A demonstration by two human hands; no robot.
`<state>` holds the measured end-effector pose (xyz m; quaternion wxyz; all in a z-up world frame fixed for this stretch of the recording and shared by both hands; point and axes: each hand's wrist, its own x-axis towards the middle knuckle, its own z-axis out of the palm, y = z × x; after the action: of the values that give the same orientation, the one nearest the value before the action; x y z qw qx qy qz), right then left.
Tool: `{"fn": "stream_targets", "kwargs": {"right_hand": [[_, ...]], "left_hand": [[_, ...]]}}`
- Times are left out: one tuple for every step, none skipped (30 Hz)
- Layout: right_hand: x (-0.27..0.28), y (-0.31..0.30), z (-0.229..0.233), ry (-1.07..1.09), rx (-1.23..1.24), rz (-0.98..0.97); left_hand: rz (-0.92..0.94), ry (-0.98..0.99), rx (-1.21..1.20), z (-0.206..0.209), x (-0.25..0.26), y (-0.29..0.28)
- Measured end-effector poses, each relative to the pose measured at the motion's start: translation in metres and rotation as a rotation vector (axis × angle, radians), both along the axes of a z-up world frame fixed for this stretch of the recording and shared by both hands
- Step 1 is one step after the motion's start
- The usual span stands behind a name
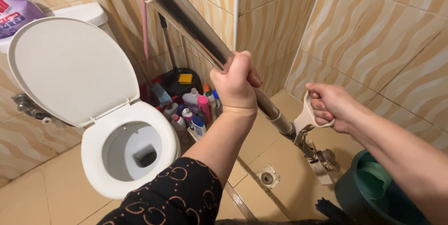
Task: The person mops the bathroom floor using a spray-trigger mop, wiping around the toilet, under the sink, and into corners.
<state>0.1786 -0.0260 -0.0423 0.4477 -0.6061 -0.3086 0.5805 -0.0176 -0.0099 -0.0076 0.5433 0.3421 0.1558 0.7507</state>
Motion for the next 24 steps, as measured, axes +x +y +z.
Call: {"fn": "stream_targets", "kwargs": {"right_hand": [[0.0, 0.0, 0.0, -0.001, -0.001, -0.003], [0.001, 0.0, 0.0, -0.003, -0.002, -0.007], [0.001, 0.0, 0.0, -0.004, -0.007, -0.009], [0.002, 0.0, -0.001, -0.005, -0.011, -0.011], [0.004, 0.0, -0.002, -0.006, -0.016, -0.014], [0.007, 0.001, -0.003, 0.005, -0.006, -0.007], [0.011, 0.001, -0.005, 0.017, 0.003, -0.001], [0.016, 0.002, -0.007, 0.028, 0.011, 0.006], [0.025, 0.0, -0.008, 0.033, 0.007, -0.021], [0.036, -0.003, -0.007, 0.037, 0.002, -0.048], [0.046, -0.004, -0.007, 0.041, -0.001, -0.074], [0.054, -0.004, -0.007, 0.032, 0.002, -0.082], [0.058, -0.004, -0.01, 0.03, 0.0, -0.083], [0.063, -0.003, -0.012, 0.027, -0.001, -0.084], [0.067, 0.0, -0.012, 0.003, -0.007, -0.083], [0.071, 0.004, -0.013, -0.022, -0.012, -0.082], [0.076, 0.007, -0.017, -0.048, -0.03, -0.075], [0.081, 0.01, -0.021, -0.128, -0.026, -0.061], [0.084, 0.016, -0.024, -0.207, -0.015, -0.047], [0.087, 0.021, -0.028, -0.285, -0.004, -0.033], [0.086, 0.029, -0.033, -0.363, -0.011, -0.025], [0.085, 0.037, -0.039, -0.441, -0.016, -0.016], [0.082, 0.047, -0.045, -0.518, -0.021, 0.0], [0.08, 0.055, -0.054, -0.486, -0.046, 0.014]], "left_hand": [[0.0, 0.001, -0.001, 0.0, 0.0, 0.0], [0.001, 0.001, -0.002, -0.001, 0.0, -0.001], [0.001, 0.002, -0.003, -0.001, 0.0, -0.001], [0.001, 0.001, -0.013, -0.002, 0.0, -0.001], [0.0, 0.0, -0.022, -0.002, 0.001, -0.001], [-0.002, -0.001, -0.032, -0.002, 0.002, -0.001], [0.016, 0.004, -0.032, -0.001, 0.002, 0.0], [0.034, 0.01, -0.033, 0.0, 0.0, 0.003], [0.05, 0.015, -0.033, 0.002, -0.001, 0.005], [0.059, -0.006, -0.025, 0.004, -0.01, 0.009], [0.069, -0.028, -0.015, 0.007, -0.026, 0.014], [0.079, -0.051, -0.005, 0.01, -0.035, 0.016], [0.068, -0.066, -0.027, 0.012, -0.037, 0.015], [0.057, -0.082, -0.049, 0.013, -0.04, 0.013], [0.045, -0.104, -0.063, 0.016, -0.042, 0.012], [0.051, -0.112, -0.064, 0.018, -0.044, 0.01], [0.063, -0.119, -0.077, 0.017, -0.045, 0.005], [0.075, -0.127, -0.091, 0.016, -0.047, -0.001], [0.09, -0.129, -0.095, 0.017, -0.051, -0.004], [0.105, -0.131, -0.1, 0.019, -0.056, -0.008], [0.126, -0.131, -0.101, 0.021, -0.062, -0.011], [0.142, -0.118, -0.072, 0.024, -0.067, -0.013], [0.166, -0.103, -0.045, 0.028, -0.073, -0.014], [0.189, -0.088, -0.018, 0.031, -0.08, -0.016]]}}
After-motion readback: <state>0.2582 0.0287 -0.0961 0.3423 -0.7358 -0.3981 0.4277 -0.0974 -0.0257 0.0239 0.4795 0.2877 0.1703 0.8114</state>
